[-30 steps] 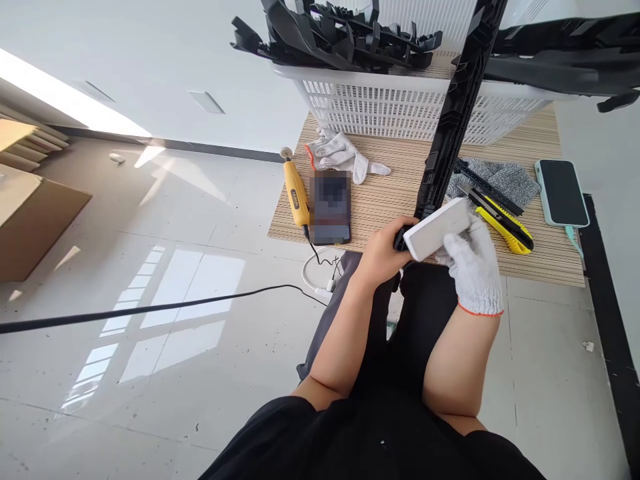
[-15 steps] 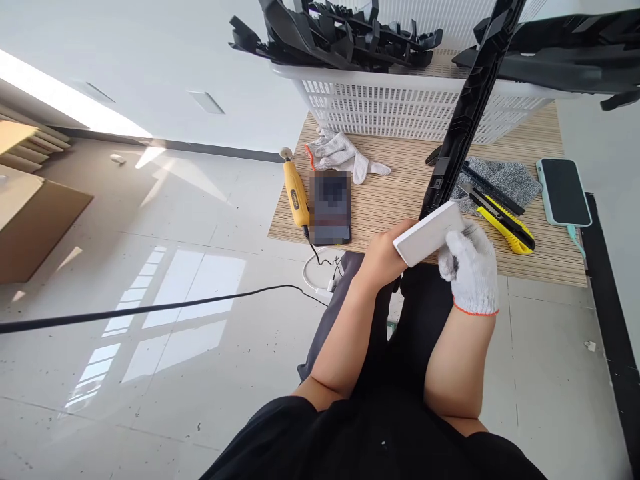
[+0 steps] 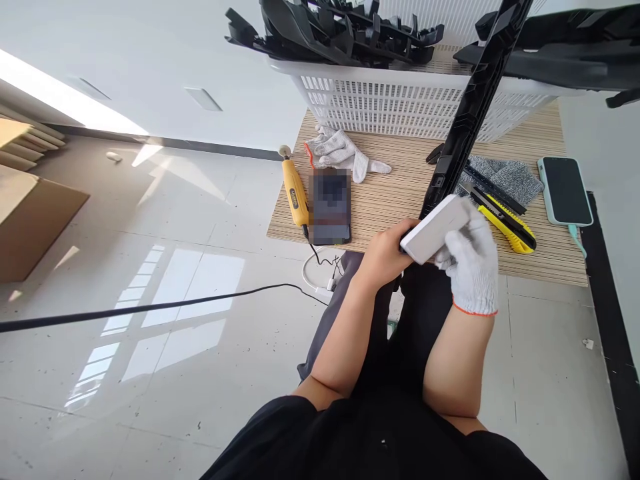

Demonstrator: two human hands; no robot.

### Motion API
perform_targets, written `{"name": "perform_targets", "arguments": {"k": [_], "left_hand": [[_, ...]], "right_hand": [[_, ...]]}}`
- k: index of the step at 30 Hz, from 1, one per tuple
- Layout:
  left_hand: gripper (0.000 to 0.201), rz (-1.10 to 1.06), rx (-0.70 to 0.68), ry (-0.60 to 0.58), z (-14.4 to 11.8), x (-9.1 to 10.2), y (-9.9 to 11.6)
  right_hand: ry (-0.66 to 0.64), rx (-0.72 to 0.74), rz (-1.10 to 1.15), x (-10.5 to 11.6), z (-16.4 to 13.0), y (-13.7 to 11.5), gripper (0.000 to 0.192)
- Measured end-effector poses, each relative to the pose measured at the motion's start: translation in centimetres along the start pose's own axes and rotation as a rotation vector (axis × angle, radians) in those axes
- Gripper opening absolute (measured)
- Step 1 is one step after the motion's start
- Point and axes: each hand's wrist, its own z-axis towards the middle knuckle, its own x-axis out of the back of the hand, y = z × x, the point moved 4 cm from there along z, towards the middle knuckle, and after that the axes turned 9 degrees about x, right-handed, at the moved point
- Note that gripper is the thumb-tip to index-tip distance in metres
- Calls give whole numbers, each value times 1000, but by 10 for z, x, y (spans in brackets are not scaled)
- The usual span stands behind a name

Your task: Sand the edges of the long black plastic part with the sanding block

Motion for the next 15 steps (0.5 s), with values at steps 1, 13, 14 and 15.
{"name": "perform_targets", "arguments": {"k": [1,13,14,15], "left_hand": [[34,3,8,5,0,0,0],[34,-58,-9,17,1,-1,-5],[34,-73,-16,18,1,-1,-5],[34,-83,-22,23,1,-1,-6]], "right_hand": [[49,29,10,1,0,0,45],[74,26,67,4,4,3,46],[65,17,79,5,4,3,46],[68,17,89,6,4,3,45]]}}
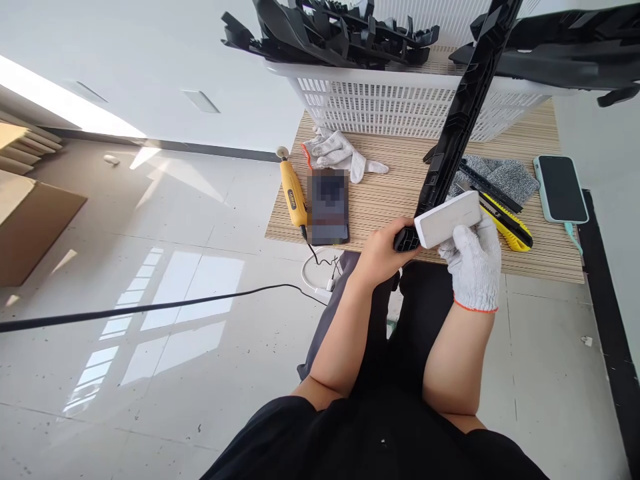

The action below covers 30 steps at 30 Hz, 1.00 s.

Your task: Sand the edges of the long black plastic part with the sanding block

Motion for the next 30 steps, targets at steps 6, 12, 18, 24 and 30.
{"name": "perform_targets", "arguments": {"k": [6,12,18,24,30], "left_hand": [[37,-42,-29,-7,0,1,1],[42,27,7,-24,2,1,2],[30,152,16,44,4,-4,-2],[31,262,-1,80,-1,-9,-5],[36,278,-43,11,0,-5,-8]], "right_hand": [[-169,-36,-67,0,-4,3,67],[-112,-3,-75,2,-8,8,50],[-100,4,31,2,1,10,61],[-6,11,101,-1,6,12,49],[0,25,217,-2,7,10,39]]}}
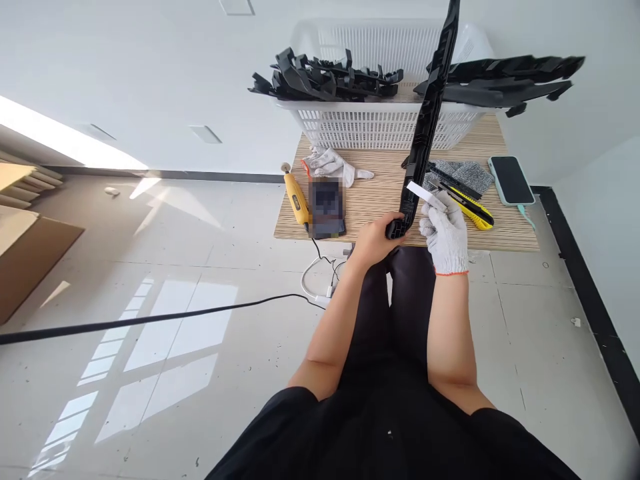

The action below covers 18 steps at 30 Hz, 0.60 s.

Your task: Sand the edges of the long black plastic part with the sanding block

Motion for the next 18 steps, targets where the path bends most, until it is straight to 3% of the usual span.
{"name": "perform_targets", "arguments": {"k": [7,18], "left_hand": [[40,-16,-7,-14,3,2,0],[46,-25,-58,-32,6,3,-1]], "right_hand": [[-47,-55,28,1,7,2,38],[-67,-84,63,-2,7,1,19]]}}
